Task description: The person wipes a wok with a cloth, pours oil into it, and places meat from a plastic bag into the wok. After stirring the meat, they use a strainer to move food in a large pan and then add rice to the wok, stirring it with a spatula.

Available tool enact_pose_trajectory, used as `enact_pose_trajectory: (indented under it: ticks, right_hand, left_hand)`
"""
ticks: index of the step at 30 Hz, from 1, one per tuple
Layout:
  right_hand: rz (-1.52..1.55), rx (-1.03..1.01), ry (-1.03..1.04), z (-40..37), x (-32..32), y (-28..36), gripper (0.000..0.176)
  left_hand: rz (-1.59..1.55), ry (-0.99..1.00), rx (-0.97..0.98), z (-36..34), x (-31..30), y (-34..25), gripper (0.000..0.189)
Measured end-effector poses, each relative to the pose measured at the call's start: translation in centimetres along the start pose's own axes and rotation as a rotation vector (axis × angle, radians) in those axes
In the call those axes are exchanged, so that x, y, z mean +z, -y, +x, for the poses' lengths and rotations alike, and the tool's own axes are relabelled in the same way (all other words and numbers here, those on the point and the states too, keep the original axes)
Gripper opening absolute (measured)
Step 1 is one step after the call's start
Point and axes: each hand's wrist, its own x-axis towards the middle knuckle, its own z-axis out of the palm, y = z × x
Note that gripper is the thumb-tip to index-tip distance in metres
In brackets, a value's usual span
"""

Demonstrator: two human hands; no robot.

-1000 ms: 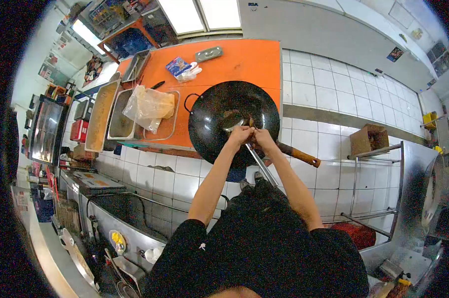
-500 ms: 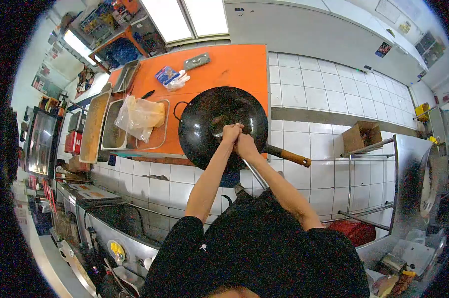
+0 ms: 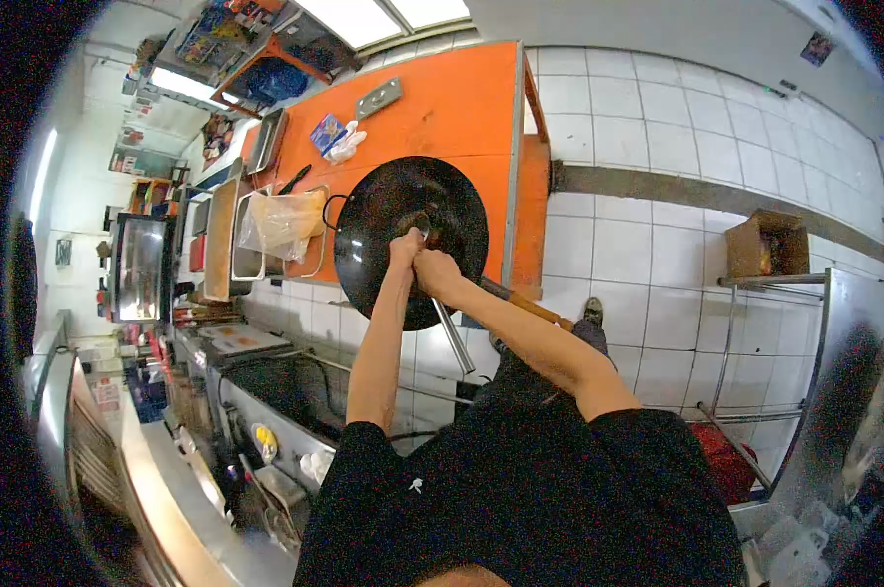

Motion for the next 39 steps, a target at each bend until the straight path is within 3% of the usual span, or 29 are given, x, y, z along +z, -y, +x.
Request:
enact_pose_trajectory:
  ticks: [3, 5, 7, 8, 9, 10, 14, 15, 17, 18, 19, 20, 21, 22, 23, 24, 26, 27, 28, 30, 31, 32, 33, 34, 36, 37, 38, 39]
  right_hand:
    - [0.050, 0.027, 0.026, -0.2, -1.9, 1.2, 0.014]
    - [0.125, 0.043, -0.039, -1.4, -3.1, 1.6, 0.014]
    - [0.184, 0.086, -0.123, -2.8, -5.4, 1.4, 0.015]
    - [0.297, 0.114, -0.099, -3.5, -7.6, 1.2, 0.016]
    - [0.406, 0.152, -0.088, -4.2, -9.3, 0.3, 0.017]
    - [0.419, 0.122, -0.120, -4.8, -10.0, -1.3, 0.017]
    - [0.483, 0.221, -0.403, -10.6, -16.9, -9.9, 0.019]
    - [0.460, 0.286, -0.458, -12.9, -19.2, -12.0, 0.017]
    - [0.281, 0.232, -0.651, -17.0, -18.5, -22.2, 0.016]
    - [0.074, 0.111, -0.938, -20.1, -20.1, -26.4, 0.022]
    - [0.083, 0.418, -0.840, -23.5, -25.1, -26.4, 0.023]
    - [0.002, 0.623, -0.734, -26.9, -26.8, -31.1, 0.024]
    - [-0.080, 0.665, -0.870, -29.9, -31.0, -31.3, 0.023]
    - [-0.260, 0.840, -0.821, -32.7, -33.4, -35.3, 0.017]
    - [-0.286, 0.705, -1.014, -35.4, -35.6, -38.9, 0.025]
    - [-0.450, 0.887, -0.662, -39.8, -37.2, -48.8, 0.025]
    - [-0.263, 1.178, -0.706, -43.0, -42.7, -47.7, 0.039]
    - [-0.383, 1.335, -0.625, -45.9, -42.0, -53.3, 0.053]
    - [-0.384, 1.300, -0.631, -46.9, -42.5, -54.4, 0.053]
    - [0.520, 1.445, -0.808, -47.6, -39.8, -54.4, 0.060]
    - [-0.136, 1.364, -0.591, -47.5, -38.2, -54.3, 0.056]
    - [0.110, 1.261, -0.636, -50.5, -35.0, -59.2, 0.058]
    - [-0.033, 0.961, -0.920, -47.2, -33.0, -51.0, 0.048]
    - [0.273, 1.046, -0.889, -42.1, -34.4, -39.1, 0.049]
    - [0.970, 0.588, -0.953, -43.5, -27.0, -44.0, 0.055]
    - [0.303, 0.704, -0.990, -40.7, -26.6, -37.7, 0.052]
    - [0.417, 0.949, -0.948, -41.9, -24.6, -45.2, 0.046]
    - [0.240, 0.884, -0.973, -38.7, -23.9, -43.6, 0.042]
  left_hand:
    - [-0.084, -0.028, 0.011, 0.8, -0.5, 0.9, 0.035]
    - [-0.086, -0.054, 0.004, -2.4, -0.1, -1.0, 0.034]
    - [-0.215, 0.070, 0.015, -5.5, 0.7, -2.6, 0.041]
    - [-0.268, 0.121, -0.063, -7.0, 0.4, -3.0, 0.042]
    - [-0.303, 0.028, -0.132, -8.6, 0.9, -3.3, 0.038]
    - [-0.354, 0.082, -0.022, -8.7, 0.7, -1.2, 0.037]
    - [-0.246, -0.140, 0.284, -17.1, 2.4, -1.5, 0.041]
    - [-0.275, -0.198, 0.189, -18.9, 3.1, -2.0, 0.040]
    - [-0.248, -0.198, 0.277, -19.5, 3.6, 0.1, 0.039]
    - [-0.201, -0.201, 0.276, -19.3, 3.7, 0.1, 0.037]
    - [-0.158, -0.213, 0.274, -19.1, 4.1, -0.3, 0.036]
    - [-0.124, -0.229, 0.316, -20.2, 5.0, -1.7, 0.033]
    - [-0.112, -0.226, 0.346, -19.5, 4.8, -1.6, 0.030]
    - [-0.083, -0.228, 0.380, -19.5, 4.9, -2.4, 0.030]
    - [-0.056, -0.229, 0.417, -19.6, 5.0, -3.4, 0.030]
    - [-0.047, -0.249, 0.423, -19.1, 4.9, -3.8, 0.029]
    - [-0.033, -0.205, 0.479, -18.8, 4.6, -4.9, 0.028]
    - [-0.023, -0.200, 0.503, -18.8, 4.4, -5.3, 0.027]
    - [-0.033, -0.199, 0.524, -18.7, 4.0, -5.6, 0.027]
    - [-0.029, -0.229, 0.547, -19.9, 3.4, -7.1, 0.027]
    - [-0.058, -0.250, 0.563, -20.4, 3.0, -7.1, 0.027]
    - [-0.105, -0.255, 0.567, -20.7, 2.4, -7.1, 0.027]
    - [-0.079, -0.228, 0.604, -20.1, 1.3, -6.4, 0.035]
    - [-0.222, -0.210, 0.550, -21.3, 1.0, -6.8, 0.027]
    - [-0.139, -0.207, 0.643, -21.5, -1.4, -5.5, 0.033]
    - [-0.065, -0.245, 0.655, -21.5, -2.6, -5.0, 0.029]
    - [-0.231, -0.232, 0.617, -21.1, -3.4, -4.0, 0.026]
    - [-0.242, -0.213, 0.617, -21.3, -4.9, -3.8, 0.024]
